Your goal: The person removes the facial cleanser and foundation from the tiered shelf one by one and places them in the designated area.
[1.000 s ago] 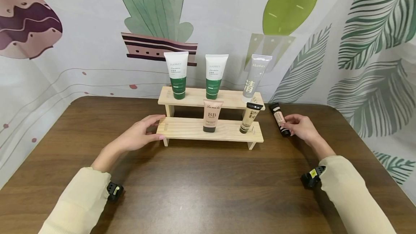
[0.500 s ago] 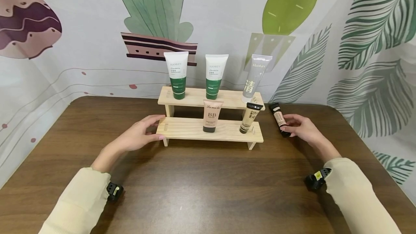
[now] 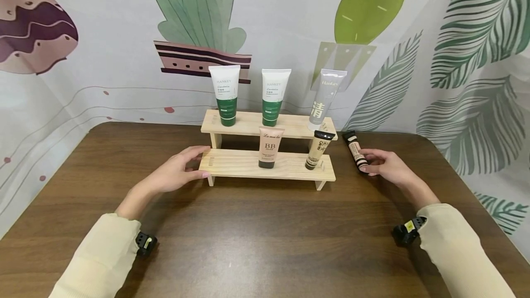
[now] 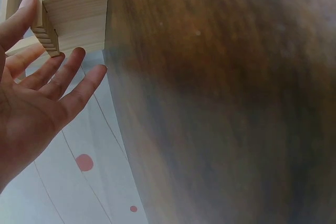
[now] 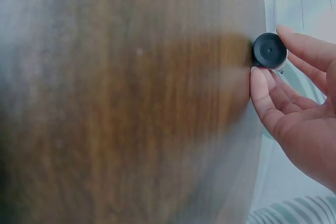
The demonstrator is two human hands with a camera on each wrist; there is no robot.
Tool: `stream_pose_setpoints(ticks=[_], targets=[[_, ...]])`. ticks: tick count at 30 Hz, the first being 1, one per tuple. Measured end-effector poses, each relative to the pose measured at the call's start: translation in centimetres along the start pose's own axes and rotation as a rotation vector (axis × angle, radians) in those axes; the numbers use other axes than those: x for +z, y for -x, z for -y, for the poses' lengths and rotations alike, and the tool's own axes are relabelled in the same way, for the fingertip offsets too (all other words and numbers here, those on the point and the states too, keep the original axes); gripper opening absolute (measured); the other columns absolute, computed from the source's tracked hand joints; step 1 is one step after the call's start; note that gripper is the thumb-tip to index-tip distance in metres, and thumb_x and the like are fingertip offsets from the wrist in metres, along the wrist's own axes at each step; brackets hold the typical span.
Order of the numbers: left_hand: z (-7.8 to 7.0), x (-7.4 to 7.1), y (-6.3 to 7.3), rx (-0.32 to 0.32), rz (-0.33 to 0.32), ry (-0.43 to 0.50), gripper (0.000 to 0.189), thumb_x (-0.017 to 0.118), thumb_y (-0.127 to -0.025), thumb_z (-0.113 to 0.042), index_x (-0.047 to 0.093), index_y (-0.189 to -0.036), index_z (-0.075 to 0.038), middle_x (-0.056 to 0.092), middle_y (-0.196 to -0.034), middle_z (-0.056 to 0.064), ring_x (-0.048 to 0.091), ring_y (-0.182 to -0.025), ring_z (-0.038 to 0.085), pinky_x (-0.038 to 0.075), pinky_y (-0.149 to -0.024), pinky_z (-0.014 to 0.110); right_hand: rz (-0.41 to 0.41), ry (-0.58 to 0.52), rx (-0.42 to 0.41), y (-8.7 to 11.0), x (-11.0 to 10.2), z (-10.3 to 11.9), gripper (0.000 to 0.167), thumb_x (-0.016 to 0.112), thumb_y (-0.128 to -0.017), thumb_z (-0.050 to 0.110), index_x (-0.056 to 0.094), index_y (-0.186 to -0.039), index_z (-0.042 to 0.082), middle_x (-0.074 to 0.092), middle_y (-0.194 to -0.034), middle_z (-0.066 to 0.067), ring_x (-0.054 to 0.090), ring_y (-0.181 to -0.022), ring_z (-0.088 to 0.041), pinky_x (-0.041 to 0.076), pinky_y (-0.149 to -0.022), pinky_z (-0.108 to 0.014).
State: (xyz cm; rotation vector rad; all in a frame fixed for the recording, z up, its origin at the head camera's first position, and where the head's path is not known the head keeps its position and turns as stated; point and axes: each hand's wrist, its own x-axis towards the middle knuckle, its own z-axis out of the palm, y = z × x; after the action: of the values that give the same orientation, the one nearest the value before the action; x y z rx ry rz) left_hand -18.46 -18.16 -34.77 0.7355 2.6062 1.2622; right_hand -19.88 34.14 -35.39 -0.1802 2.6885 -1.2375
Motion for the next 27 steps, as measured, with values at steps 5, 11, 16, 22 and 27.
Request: stream_pose_setpoints(ticks=[5, 11, 16, 22, 27], targets=[[0.1, 0.0, 0.1, -0.004, 0.002, 0.0, 0.063, 0.066, -0.085, -0.013, 0.034, -0.135, 0.006, 0.035, -0.134, 0.023, 0.043, -0.117, 0.039, 0.043, -0.091, 0.047, -0.001, -0.009, -0.005, -0.1, 0.1, 0.0, 0.056, 0.066, -0.084, 0.009, 0.041, -0.132, -0.007, 0.043, -0.12, -0.032, 0.055, -0.079, -0.007, 0.054, -0.067, -0.028], [0.1, -0.1, 0.2, -0.006, 0.003, 0.001, 0.063, 0.066, -0.085, -0.015, 0.035, -0.136, 0.005, 0.035, -0.134, 0.023, 0.043, -0.117, 0.038, 0.044, -0.091, 0.046, 0.008, -0.028, 0.002, 0.0, 0.0, 0.2, 0.058, 0.066, -0.084, 0.01, 0.039, -0.133, -0.007, 0.043, -0.12, -0.031, 0.054, -0.081, -0.006, 0.054, -0.068, -0.028], [0.1, -0.1, 0.1, -0.01, 0.002, -0.006, 0.063, 0.067, -0.084, -0.015, 0.035, -0.136, 0.004, 0.035, -0.134, 0.023, 0.043, -0.117, 0.038, 0.044, -0.091, 0.046, 0.006, -0.011, -0.006, 0.6, -0.3, 0.3, 0.059, 0.065, -0.085, 0.013, 0.037, -0.134, -0.007, 0.044, -0.119, -0.03, 0.056, -0.08, -0.006, 0.054, -0.067, -0.03], [0.1, 0.0, 0.0, -0.013, 0.001, 0.003, 0.063, 0.067, -0.084, -0.014, 0.036, -0.136, 0.004, 0.036, -0.134, 0.022, 0.044, -0.117, 0.037, 0.044, -0.091, 0.046, -0.009, 0.034, -0.062, 1.4, -0.8, 0.3, 0.061, 0.066, -0.085, 0.012, 0.036, -0.133, -0.009, 0.048, -0.116, -0.033, 0.059, -0.078, -0.006, 0.055, -0.065, -0.032], [0.0, 0.0, 0.0, -0.005, -0.003, 0.01, 0.063, 0.067, -0.084, -0.013, 0.036, -0.135, 0.006, 0.036, -0.133, 0.023, 0.044, -0.116, 0.039, 0.045, -0.09, 0.046, -0.02, 0.063, -0.096, 2.0, -1.1, 0.9, 0.058, 0.066, -0.084, 0.011, 0.038, -0.131, -0.008, 0.05, -0.112, -0.03, 0.061, -0.075, -0.009, 0.055, -0.064, -0.034]])
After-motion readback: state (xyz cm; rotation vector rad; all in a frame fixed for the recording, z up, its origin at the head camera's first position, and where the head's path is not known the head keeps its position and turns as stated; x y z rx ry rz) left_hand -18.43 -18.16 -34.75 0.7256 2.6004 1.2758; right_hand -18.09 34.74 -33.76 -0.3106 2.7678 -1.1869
